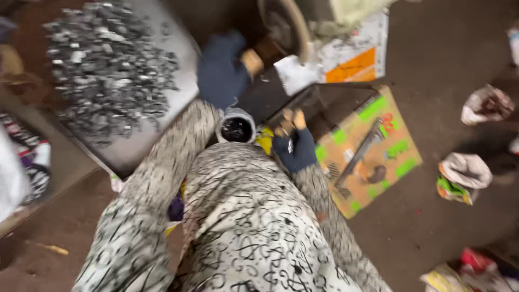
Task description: The person picks small metal parts one at a time from a tray, holds each against a spinning bench grinder to grind its edge with sparks flying, then places the ground part into a growing pile on the tray, repeating the cycle throughout the episode.
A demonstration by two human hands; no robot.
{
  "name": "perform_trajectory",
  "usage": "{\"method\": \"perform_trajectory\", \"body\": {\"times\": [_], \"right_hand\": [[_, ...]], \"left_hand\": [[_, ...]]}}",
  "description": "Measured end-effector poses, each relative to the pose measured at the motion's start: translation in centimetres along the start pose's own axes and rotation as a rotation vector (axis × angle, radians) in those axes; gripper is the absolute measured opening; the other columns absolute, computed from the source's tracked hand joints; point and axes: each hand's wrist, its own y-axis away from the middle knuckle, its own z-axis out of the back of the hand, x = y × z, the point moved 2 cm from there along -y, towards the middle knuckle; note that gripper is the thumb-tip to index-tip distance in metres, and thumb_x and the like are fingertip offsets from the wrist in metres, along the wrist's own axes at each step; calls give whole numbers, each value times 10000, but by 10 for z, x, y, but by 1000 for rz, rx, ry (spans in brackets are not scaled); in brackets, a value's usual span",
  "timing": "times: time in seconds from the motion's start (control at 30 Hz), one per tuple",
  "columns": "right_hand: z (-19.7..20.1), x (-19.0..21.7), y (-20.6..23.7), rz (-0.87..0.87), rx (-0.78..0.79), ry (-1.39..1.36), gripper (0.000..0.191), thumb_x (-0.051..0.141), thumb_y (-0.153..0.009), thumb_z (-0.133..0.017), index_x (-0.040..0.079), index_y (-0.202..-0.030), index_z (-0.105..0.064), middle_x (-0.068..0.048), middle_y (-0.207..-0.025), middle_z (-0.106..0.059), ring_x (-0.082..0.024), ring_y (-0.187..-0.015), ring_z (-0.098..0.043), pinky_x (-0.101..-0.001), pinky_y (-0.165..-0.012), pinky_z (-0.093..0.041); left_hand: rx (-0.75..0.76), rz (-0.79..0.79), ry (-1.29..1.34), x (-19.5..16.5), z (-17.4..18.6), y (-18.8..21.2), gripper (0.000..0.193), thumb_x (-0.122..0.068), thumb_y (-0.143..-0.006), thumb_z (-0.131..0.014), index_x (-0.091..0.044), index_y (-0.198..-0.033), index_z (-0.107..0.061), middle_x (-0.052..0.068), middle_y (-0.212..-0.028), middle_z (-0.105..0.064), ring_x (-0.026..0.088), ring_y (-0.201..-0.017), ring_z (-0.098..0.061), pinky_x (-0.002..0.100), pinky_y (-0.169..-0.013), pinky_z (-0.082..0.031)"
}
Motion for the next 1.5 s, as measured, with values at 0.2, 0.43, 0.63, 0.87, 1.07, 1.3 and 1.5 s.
{"method": "perform_trajectory", "body": {"times": [0.2, 0.43, 0.63, 0.87, 1.07, 1.3, 1.5], "right_hand": [[34, -23, 7, 27, -207, 163, 286, 314, -942, -632, 102, -1130, -596, 6, -838, -603, -138, -737, -584, -265, -621, -460], [-12, -35, -13, 439, -18, 1342, 254, 194, -1028, -724, -12, -1176, -731, -38, -941, -724, -138, -793, -631, -288, -711, -510], [-56, 39, 25, 875, 197, 1879, 342, 214, -952, -772, 29, -1231, -703, -152, -1036, -746, -248, -898, -751, -349, -776, -580], [-61, 100, -17, 1173, 10, 2136, 284, 374, -953, -783, 123, -1081, -744, -95, -884, -712, -284, -759, -711, -383, -628, -544], [-54, 118, -34, 1293, 118, 2160, 302, 389, -941, -784, 128, -1060, -691, -49, -869, -671, -260, -785, -685, -393, -639, -534], [-90, 159, -64, 1214, 669, 2355, 325, 399, -936, -814, 134, -1100, -721, -54, -819, -620, -289, -767, -655, -421, -629, -499], [-62, 134, -56, 1151, 342, 2138, 314, 345, -982, -776, 116, -1192, -733, -66, -849, -626, -242, -753, -633, -381, -640, -502]], "left_hand": [[71, 333, -697, 147, 17, -23, 449, -288, -955, -740, -54, -1300, -572, 168, -1260, -636, 364, -1122, -613, 512, -913, -515], [87, -187, -273, 67, 23, 44, 490, -274, -953, -711, -75, -1380, -573, 143, -1191, -672, 335, -1084, -624, 489, -943, -493], [350, -510, -80, -62, 24, 47, 570, -217, -946, -723, -28, -1456, -555, 132, -1260, -671, 323, -1035, -630, 454, -925, -485], [161, -386, -344, -48, -59, 19, 384, -373, -903, -736, -127, -1196, -692, 79, -916, -623, 274, -828, -628, 435, -713, -467], [205, -362, -445, -41, -86, 5, 145, -281, -908, -731, -189, -1008, -682, 44, -903, -615, 249, -819, -649, 418, -701, -494], [207, -307, -397, -46, -98, 20, 261, -193, -896, -705, -125, -1148, -702, 46, -825, -644, 242, -721, -672, 408, -623, -513], [256, -227, -91, -61, -81, 19, 162, -292, -1025, -690, -133, -1052, -678, 78, -870, -671, 287, -780, -671, 445, -702, -503]]}}
